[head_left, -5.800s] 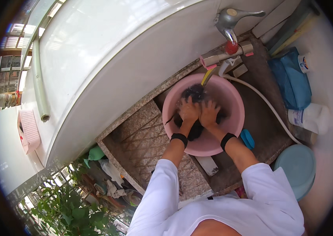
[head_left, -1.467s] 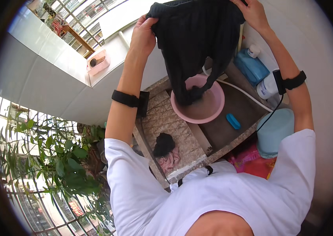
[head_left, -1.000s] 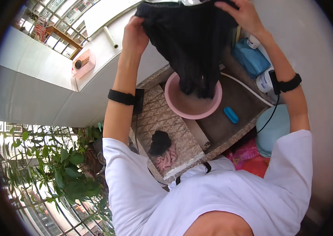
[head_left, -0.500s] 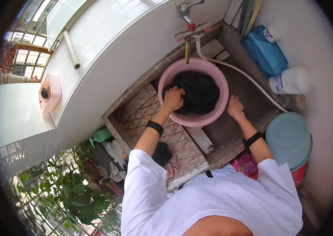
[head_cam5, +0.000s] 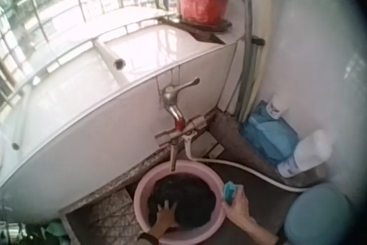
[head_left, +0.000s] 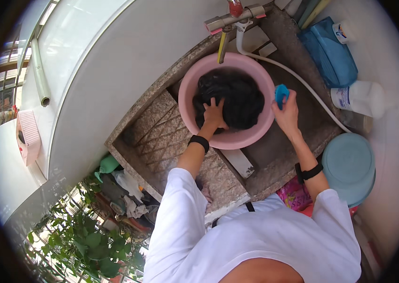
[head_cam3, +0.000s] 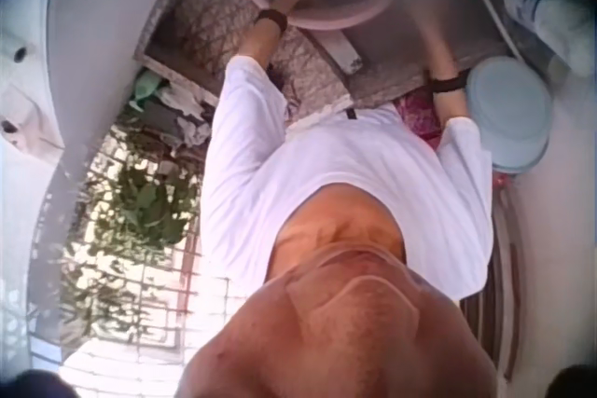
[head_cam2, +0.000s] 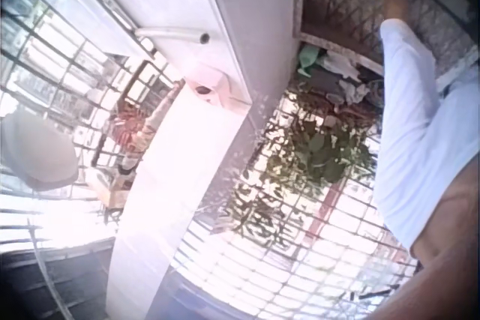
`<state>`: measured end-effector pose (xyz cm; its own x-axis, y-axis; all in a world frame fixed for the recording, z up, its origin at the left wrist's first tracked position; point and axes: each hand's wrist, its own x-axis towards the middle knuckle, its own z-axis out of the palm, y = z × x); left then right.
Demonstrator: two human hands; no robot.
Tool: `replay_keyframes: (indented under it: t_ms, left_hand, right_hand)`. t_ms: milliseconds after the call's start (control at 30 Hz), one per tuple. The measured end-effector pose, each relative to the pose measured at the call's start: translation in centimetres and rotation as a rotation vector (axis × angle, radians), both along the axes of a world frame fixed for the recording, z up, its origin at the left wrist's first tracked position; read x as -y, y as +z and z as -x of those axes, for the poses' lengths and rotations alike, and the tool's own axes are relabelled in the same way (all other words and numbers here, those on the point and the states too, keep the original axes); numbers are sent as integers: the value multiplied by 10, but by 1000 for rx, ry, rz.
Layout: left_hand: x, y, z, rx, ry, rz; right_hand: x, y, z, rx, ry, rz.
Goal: Hand-washing a dark garment in a basin using a scrub brush.
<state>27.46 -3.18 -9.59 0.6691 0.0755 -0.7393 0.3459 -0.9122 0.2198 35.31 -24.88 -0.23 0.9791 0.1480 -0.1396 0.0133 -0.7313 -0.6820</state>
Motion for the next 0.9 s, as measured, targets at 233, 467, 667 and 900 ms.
replay_keyframes:
  t_ms: [233,467,667,900]
  left_hand:
    - [-4,-26,11,-2,-13,10]
    - [-2,-17,0,-92,-97,-65]
    - [-21,19,37,205,-195,89]
    - [-53,20,59,813,181,93]
  right_hand:
    - [-82,-127,-7,120,600,437]
    - [-108,-158,-32,180,687,459]
    - [-89,-142,-48,89,628,216]
    - [-115,-89,20,-56,55,-340]
